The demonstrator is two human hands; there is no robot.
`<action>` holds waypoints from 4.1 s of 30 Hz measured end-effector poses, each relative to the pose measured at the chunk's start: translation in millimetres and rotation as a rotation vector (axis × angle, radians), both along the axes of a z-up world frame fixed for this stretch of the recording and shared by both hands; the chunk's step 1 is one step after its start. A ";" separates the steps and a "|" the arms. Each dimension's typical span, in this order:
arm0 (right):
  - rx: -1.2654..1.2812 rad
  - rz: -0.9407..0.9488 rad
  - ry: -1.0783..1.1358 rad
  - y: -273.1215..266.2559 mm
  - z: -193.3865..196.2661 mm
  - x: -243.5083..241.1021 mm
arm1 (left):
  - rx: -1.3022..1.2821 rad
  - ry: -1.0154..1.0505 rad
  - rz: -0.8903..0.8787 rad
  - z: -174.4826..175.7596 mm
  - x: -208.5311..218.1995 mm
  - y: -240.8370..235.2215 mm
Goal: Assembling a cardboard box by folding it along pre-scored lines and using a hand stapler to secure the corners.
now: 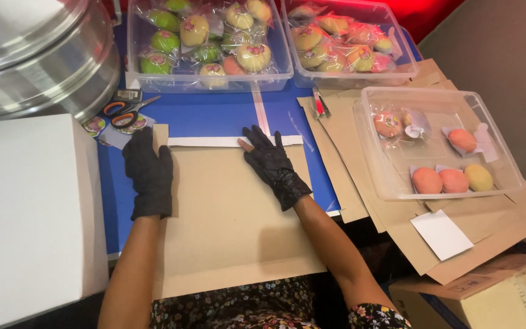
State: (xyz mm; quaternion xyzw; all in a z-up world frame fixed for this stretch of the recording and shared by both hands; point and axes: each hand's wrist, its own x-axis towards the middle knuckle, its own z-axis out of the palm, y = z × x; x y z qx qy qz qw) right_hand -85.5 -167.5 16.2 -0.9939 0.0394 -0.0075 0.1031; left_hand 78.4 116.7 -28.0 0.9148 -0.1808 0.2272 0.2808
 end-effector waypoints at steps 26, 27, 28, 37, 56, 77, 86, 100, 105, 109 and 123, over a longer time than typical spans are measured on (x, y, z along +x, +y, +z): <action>-0.142 -0.035 -0.125 -10.8 -26.6 1.0 | -0.449 0.785 0.057 19.5 65.5 -17.9; -0.124 -0.029 -0.125 -10.4 -24.5 -0.4 | -0.207 0.638 0.019 -8.7 85.1 -17.5; -0.127 -0.030 -0.124 -11.2 -22.2 -0.3 | -0.209 0.639 0.017 -22.6 91.8 -14.0; 0.000 -0.055 -0.282 -2.6 -8.2 -7.3 | -0.752 0.754 -0.140 -3.6 59.6 5.7; 0.576 0.080 -0.629 8.2 44.2 -16.7 | -1.730 1.240 -0.019 12.2 48.1 -32.7; 0.858 -0.397 0.044 -40.0 36.9 20.3 | -1.158 1.180 -0.551 56.6 22.7 -215.0; 1.097 -0.572 -0.240 -50.2 -47.2 46.8 | -0.222 0.759 -0.534 68.7 -7.8 -173.9; 1.340 -0.225 -0.572 -35.5 -26.9 65.9 | 0.044 0.761 -0.516 128.4 -26.1 -148.2; 1.151 -0.142 -0.462 -30.3 7.8 60.2 | -0.420 0.852 -0.605 62.4 11.9 -159.0; 1.148 -0.137 -0.427 -23.7 23.5 50.6 | -0.296 0.851 -0.602 83.1 1.9 -136.0; 0.213 -0.160 -0.204 -57.6 -40.6 68.0 | 0.053 0.404 -0.742 51.4 -7.1 -153.1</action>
